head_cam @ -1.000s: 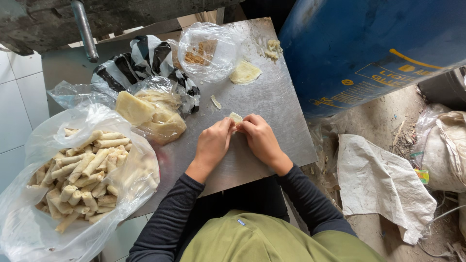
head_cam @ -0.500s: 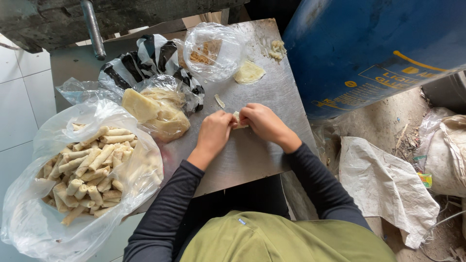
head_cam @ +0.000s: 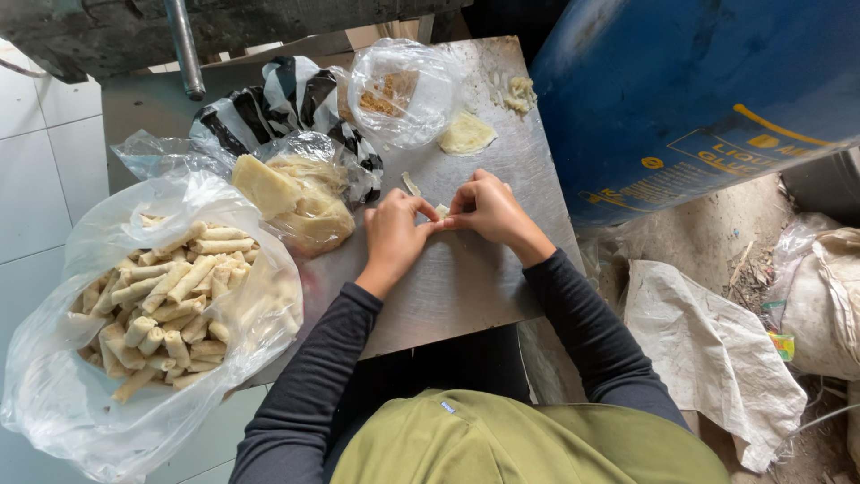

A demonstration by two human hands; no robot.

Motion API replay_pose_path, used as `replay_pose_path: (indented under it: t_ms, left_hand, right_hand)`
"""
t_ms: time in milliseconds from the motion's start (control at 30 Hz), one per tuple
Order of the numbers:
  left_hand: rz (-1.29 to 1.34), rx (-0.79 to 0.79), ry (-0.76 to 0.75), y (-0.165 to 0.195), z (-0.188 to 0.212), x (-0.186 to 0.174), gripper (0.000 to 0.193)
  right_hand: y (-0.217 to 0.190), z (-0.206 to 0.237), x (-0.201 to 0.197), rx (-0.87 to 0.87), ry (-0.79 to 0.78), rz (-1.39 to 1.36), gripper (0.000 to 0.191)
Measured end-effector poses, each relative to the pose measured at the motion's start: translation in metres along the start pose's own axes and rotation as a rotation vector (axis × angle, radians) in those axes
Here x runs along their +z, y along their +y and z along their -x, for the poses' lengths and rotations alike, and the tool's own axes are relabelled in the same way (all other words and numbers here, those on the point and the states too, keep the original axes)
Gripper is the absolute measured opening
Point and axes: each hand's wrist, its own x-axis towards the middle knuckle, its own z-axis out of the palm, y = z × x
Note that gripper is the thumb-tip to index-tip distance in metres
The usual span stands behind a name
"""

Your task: The person takes thin translucent wrapper sheets, places a scoop of brown filling from a plastic bag onto a wrapper, folds the sides over the filling, and rolls it up by hand. Finished rolled items accumulate in a large plastic bag on the metal table.

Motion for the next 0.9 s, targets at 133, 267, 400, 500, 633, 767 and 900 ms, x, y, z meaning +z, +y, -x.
replay_pose_path:
  t_ms: [133, 267, 400, 500, 633, 767, 900]
  left_hand:
    - [-0.123, 0.248, 0.119, -0.005, 0.015, 0.01, 0.01]
    - [-0.299, 0.372, 0.179, -0.004, 0.021, 0.018, 0.008]
    - [-0.222, 0.143, 0.164, 0.001, 0.013, 0.019, 0.012]
    - [-0.038, -0.103, 0.107, -0.001, 0.003, 0.013, 0.019]
    - [-0.105, 0.099, 0.132, -0.002, 0.006, 0.015, 0.012]
    - [-0.213, 0.22, 0.178, -0.005, 0.012, 0.018, 0.011]
    - [-0.162, 0.001, 0.177, -0.003, 0.005, 0.031, 0.01]
  right_hand:
    - [0.008, 0.017, 0.013, -0.375, 0.177, 0.158, 0.011]
    - [0.017, 0.033, 0.019, -0.46, 0.275, 0.244, 0.014]
    - [0.014, 0.029, 0.034, -0.266, 0.395, 0.229, 0.008]
    - [0.012, 0.02, 0.038, -0.103, 0.411, 0.103, 0.014]
    - [0.012, 0.017, 0.04, -0.2, 0.452, 0.194, 0.01]
    - [0.015, 0.025, 0.035, -0.335, 0.443, 0.226, 0.011]
    - [0.012, 0.021, 0.042, -0.178, 0.485, 0.226, 0.009]
